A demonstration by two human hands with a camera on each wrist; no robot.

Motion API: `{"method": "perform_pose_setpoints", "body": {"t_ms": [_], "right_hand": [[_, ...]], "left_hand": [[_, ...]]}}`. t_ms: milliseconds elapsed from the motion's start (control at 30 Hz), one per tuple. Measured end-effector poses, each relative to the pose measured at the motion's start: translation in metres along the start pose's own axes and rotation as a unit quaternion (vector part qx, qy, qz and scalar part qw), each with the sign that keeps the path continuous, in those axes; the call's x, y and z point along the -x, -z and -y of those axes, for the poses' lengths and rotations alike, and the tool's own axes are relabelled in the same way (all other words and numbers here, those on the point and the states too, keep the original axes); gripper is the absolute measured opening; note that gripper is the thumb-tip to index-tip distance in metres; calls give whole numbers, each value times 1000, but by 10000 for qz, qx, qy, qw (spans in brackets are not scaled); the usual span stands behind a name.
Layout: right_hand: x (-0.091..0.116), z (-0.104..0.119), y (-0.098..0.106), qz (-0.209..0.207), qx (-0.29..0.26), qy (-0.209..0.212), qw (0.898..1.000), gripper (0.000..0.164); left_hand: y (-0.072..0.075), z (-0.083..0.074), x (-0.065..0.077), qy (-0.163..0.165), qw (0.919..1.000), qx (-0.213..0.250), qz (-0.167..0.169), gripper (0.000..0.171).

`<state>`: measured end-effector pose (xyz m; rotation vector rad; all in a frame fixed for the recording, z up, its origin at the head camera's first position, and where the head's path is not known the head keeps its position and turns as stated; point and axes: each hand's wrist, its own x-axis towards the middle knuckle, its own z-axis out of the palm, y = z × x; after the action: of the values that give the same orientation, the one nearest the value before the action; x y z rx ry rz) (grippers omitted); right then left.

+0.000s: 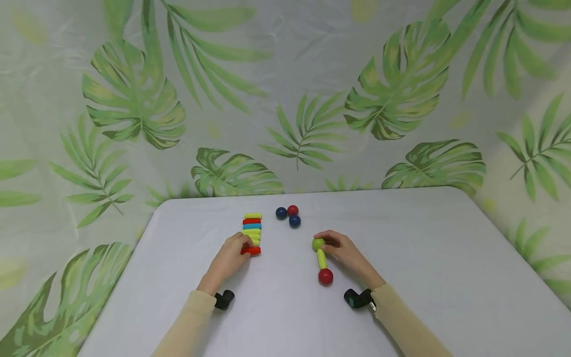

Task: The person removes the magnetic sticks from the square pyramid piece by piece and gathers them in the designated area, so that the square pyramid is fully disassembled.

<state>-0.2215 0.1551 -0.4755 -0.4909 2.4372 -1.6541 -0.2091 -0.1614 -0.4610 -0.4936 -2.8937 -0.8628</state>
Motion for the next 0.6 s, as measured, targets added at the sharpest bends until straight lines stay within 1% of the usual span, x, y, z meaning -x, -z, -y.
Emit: {"method": "perform_pose_setpoints", "body": {"t_ms": [67,167,300,400,467,533,600], "right_hand": [[-1,-6,1,-21,16,8,10000,30],[-2,-11,1,-44,60,32,10000,29],[1,-12,1,-142,140,-6,9998,28],[3,-11,1,-226,223,-145,9994,27],[4,-10,0,-263,251,-250,9990,26],[5,-9,0,-313,333,-347,9983,26],[6,-9,-1,-377,385,-435,9976,26]], "left_hand": [[1,3,-1,89,9997,-215,-89,18],[0,5,-2,197,9986,-476,-138,18],[-2,5,-3,202,9972,-681,-225,18],[-2,2,-3,178,9966,-761,-275,19],[-2,-1,-3,123,9970,-695,-307,20],[-3,-5,-4,-17,9984,-489,-280,19],[-5,-15,-5,-266,9996,36,-15,20]]}}
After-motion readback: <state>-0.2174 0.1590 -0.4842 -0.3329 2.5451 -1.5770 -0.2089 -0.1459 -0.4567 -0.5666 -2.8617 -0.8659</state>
